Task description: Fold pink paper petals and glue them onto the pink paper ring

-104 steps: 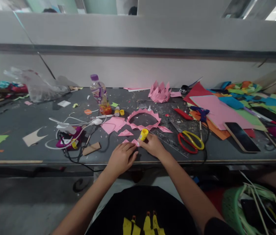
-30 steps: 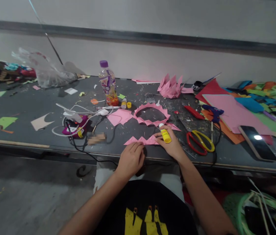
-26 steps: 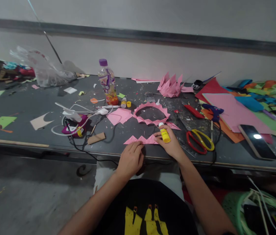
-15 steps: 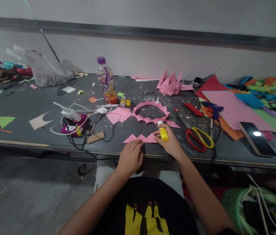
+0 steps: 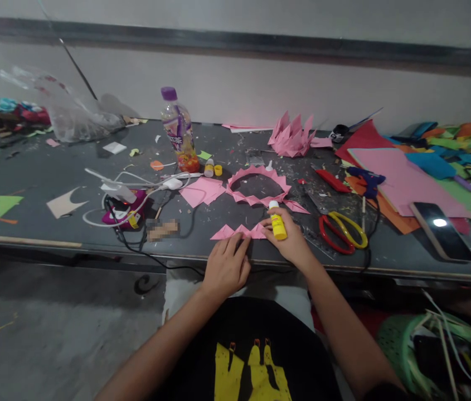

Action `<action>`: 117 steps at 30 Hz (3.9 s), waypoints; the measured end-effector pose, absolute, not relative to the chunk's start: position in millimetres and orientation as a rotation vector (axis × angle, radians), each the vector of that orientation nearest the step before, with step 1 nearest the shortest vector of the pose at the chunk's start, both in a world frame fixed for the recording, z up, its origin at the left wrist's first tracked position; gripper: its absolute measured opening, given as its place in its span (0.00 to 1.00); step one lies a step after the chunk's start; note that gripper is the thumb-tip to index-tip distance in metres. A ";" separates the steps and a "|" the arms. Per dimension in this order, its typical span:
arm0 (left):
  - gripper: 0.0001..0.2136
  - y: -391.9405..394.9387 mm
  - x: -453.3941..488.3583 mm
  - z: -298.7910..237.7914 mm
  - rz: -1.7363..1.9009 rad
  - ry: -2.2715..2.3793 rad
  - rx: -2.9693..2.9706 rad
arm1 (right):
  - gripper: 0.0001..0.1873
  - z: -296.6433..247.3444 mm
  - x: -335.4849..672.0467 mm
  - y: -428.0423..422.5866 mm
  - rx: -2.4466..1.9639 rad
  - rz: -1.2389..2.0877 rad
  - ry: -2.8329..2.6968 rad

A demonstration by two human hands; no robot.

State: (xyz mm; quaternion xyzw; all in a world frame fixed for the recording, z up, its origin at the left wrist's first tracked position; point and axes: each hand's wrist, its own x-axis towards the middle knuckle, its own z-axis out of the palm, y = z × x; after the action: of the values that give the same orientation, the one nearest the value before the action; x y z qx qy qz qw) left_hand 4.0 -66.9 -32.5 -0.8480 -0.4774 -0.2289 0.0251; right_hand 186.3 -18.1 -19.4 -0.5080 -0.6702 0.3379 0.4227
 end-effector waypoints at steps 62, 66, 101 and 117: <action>0.19 -65.7 4.8 -32.3 -0.704 -1.436 -2.593 | 0.26 -17.3 182.6 -34.0 -1.252 0.268 -2.388; 0.19 -65.1 0.9 -34.4 -0.797 -1.378 -2.620 | 0.26 -17.8 183.2 -35.3 -1.244 0.309 -2.398; 0.20 -67.6 6.3 -34.0 -0.701 -1.503 -2.622 | 0.24 -22.7 185.6 -37.4 -1.244 0.262 -2.419; 0.24 -69.9 10.0 -34.4 -0.691 -1.550 -2.634 | 0.24 -27.0 183.0 -46.6 -1.203 -0.016 -2.454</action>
State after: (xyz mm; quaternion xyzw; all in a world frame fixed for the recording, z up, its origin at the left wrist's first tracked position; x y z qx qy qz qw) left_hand 10.0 -69.9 -34.4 -0.8406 -0.4947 -0.2205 0.0043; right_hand 183.0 -46.6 -27.0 -0.4311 -0.8791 -0.0059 0.2029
